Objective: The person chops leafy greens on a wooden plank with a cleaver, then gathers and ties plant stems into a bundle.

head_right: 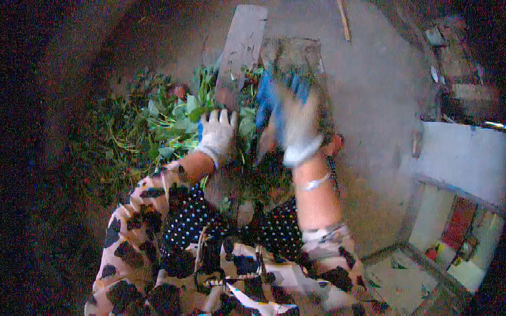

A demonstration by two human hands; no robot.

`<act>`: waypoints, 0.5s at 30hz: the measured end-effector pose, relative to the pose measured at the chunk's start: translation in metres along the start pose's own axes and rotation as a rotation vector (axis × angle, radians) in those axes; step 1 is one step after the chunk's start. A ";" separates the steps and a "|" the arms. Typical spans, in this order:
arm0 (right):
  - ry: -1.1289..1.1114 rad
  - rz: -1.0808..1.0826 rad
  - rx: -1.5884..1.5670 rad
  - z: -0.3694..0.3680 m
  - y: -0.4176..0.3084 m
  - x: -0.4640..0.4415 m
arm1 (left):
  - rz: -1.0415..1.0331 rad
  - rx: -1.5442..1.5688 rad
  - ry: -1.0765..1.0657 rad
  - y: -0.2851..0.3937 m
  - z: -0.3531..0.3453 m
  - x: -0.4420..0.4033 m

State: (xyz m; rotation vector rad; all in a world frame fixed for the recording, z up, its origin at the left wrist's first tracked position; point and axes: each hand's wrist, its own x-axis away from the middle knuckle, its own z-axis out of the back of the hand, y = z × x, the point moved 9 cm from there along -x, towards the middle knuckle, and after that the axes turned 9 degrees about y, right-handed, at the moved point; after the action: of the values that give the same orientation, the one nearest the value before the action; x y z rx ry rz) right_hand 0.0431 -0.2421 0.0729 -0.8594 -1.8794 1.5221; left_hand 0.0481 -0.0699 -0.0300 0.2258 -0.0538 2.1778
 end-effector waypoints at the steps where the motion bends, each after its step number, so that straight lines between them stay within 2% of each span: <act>1: -0.002 0.012 0.003 0.001 -0.003 -0.001 | -0.030 -0.026 0.117 0.004 0.004 0.005; 2: -0.251 -0.239 0.123 -0.018 -0.018 -0.017 | -0.042 -0.002 0.143 0.007 0.005 0.009; 4: -0.473 0.195 0.249 -0.042 -0.002 -0.109 | -0.033 -0.055 0.022 -0.009 0.007 -0.012; 5: -0.476 0.196 0.251 -0.043 -0.010 -0.112 | -0.025 -0.035 -0.093 -0.006 0.000 -0.014; 7: -0.361 -0.610 -0.267 -0.046 0.024 -0.105 | 0.011 0.075 -0.236 -0.003 0.007 -0.021; 8: -0.330 -0.313 -0.429 -0.045 0.038 -0.125 | 0.033 0.057 -0.266 -0.003 0.012 -0.025; 10: 0.023 0.342 0.488 0.005 0.008 -0.039 | 0.058 0.059 -0.283 0.000 0.009 -0.021; 11: -0.009 0.233 0.359 0.007 0.003 0.016 | 0.067 0.062 -0.204 0.001 0.010 -0.017; 12: -0.040 -0.029 -0.247 -0.006 0.003 0.102 | 0.074 0.056 -0.108 -0.002 0.015 -0.019; 13: 0.081 -0.089 -0.117 0.001 0.012 0.111 | 0.072 0.063 -0.124 -0.002 0.008 -0.018; 15: 0.053 -0.218 -0.037 0.001 0.011 0.092 | 0.033 0.048 0.048 0.001 0.013 -0.009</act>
State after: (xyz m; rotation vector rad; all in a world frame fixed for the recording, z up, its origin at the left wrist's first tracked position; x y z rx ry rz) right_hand -0.0143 -0.1696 0.0649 -0.6792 -1.8997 1.3246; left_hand 0.0541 -0.0797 -0.0188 0.2011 0.0212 2.2185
